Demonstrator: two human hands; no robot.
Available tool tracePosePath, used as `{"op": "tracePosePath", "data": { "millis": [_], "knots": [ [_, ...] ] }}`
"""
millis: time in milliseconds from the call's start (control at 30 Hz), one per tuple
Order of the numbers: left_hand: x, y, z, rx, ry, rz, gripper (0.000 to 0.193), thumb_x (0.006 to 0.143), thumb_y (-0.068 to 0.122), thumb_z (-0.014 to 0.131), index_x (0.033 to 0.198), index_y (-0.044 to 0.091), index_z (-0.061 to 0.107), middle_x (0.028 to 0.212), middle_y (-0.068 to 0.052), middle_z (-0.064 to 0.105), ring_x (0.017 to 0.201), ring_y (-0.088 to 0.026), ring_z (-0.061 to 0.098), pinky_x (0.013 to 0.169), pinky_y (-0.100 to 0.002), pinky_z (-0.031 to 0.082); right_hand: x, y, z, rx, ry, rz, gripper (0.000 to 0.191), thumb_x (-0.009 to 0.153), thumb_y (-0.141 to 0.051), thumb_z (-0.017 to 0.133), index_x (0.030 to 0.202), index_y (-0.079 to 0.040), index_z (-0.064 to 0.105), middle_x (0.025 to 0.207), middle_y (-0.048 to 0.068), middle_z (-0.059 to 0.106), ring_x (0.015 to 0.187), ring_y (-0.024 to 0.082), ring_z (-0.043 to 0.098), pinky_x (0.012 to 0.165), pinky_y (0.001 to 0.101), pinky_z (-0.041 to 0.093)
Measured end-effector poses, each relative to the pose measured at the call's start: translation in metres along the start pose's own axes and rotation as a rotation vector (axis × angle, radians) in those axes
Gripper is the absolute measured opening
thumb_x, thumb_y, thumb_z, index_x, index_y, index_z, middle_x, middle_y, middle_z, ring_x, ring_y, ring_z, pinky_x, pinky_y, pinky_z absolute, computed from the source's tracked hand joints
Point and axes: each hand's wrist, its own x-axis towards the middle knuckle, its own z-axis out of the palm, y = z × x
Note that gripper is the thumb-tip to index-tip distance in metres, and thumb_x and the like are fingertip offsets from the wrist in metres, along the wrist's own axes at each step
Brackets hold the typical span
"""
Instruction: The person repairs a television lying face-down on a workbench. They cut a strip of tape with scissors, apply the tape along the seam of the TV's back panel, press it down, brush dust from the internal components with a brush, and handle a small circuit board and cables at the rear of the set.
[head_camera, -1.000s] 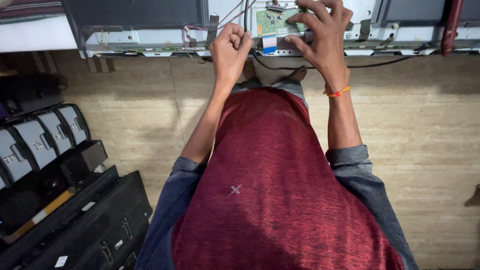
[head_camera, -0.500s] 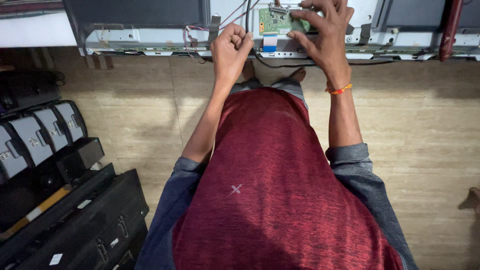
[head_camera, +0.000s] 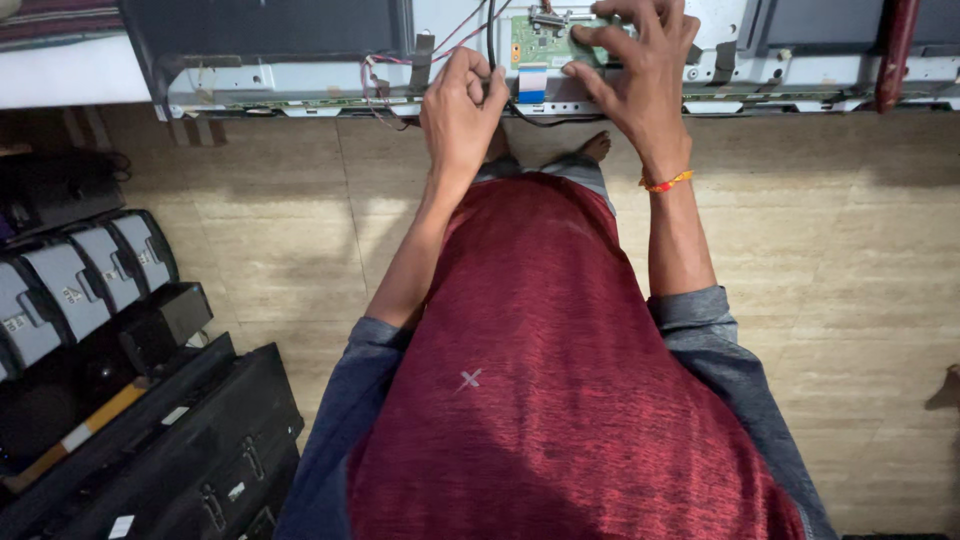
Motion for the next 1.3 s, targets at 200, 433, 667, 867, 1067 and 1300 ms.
{"op": "tracePosePath", "data": {
  "millis": [200, 433, 667, 867, 1067, 1300],
  "knots": [
    [-0.004, 0.011, 0.000, 0.151, 0.015, 0.252, 0.036, 0.095, 0.004, 0.068, 0.129, 0.013, 0.058, 0.108, -0.009, 0.058, 0.078, -0.030, 0.066, 0.066, -0.045, 0.053, -0.016, 0.011, -0.011, 0.213, 0.160, 0.153, 0.031, 0.095, -0.006, 0.077, 0.126, -0.006, 0.073, 0.129, 0.007, 0.065, 0.121, 0.027, 0.054, 0.101, 0.0407, 0.043],
    [-0.006, 0.013, -0.003, 0.227, -0.071, 0.287, 0.040, 0.092, 0.000, 0.068, 0.128, 0.017, 0.068, 0.097, -0.009, 0.051, 0.076, -0.029, 0.064, 0.065, -0.045, 0.050, -0.052, 0.023, -0.018, 0.094, 0.257, 0.213, 0.018, 0.101, 0.003, 0.074, 0.118, -0.004, 0.074, 0.122, 0.009, 0.066, 0.120, 0.029, 0.055, 0.101, 0.0395, 0.049],
    [-0.005, 0.012, -0.001, 0.221, -0.053, 0.304, 0.039, 0.091, -0.001, 0.069, 0.126, 0.017, 0.072, 0.093, -0.008, 0.049, 0.073, -0.026, 0.062, 0.065, -0.043, 0.050, -0.055, 0.020, -0.007, 0.018, 0.246, 0.196, 0.022, 0.099, -0.002, 0.077, 0.120, -0.009, 0.078, 0.124, 0.005, 0.067, 0.120, 0.028, 0.051, 0.104, 0.0427, 0.039],
    [-0.006, 0.012, -0.001, 0.212, -0.048, 0.303, 0.040, 0.091, -0.002, 0.070, 0.125, 0.016, 0.073, 0.091, -0.007, 0.049, 0.073, -0.024, 0.062, 0.065, -0.041, 0.050, -0.058, 0.021, -0.007, -0.017, 0.239, 0.146, 0.022, 0.098, -0.003, 0.081, 0.118, -0.011, 0.078, 0.127, 0.004, 0.068, 0.122, 0.028, 0.051, 0.106, 0.0430, 0.037],
    [-0.005, 0.012, -0.001, 0.209, -0.041, 0.305, 0.039, 0.090, -0.002, 0.071, 0.124, 0.017, 0.074, 0.090, -0.007, 0.050, 0.074, -0.024, 0.062, 0.066, -0.041, 0.051, -0.060, 0.022, -0.007, 0.077, 0.238, 0.222, 0.026, 0.098, -0.002, 0.077, 0.121, -0.013, 0.077, 0.129, 0.002, 0.069, 0.124, 0.027, 0.053, 0.109, 0.0422, 0.038],
    [-0.005, 0.012, -0.001, 0.177, -0.054, 0.290, 0.039, 0.091, 0.001, 0.070, 0.126, 0.018, 0.071, 0.092, -0.006, 0.053, 0.077, -0.025, 0.065, 0.068, -0.042, 0.052, -0.054, 0.010, -0.010, -0.067, 0.203, 0.179, 0.034, 0.096, -0.001, 0.071, 0.129, -0.010, 0.073, 0.131, 0.007, 0.064, 0.124, 0.031, 0.050, 0.108, 0.0445, 0.035]
  ]
}}
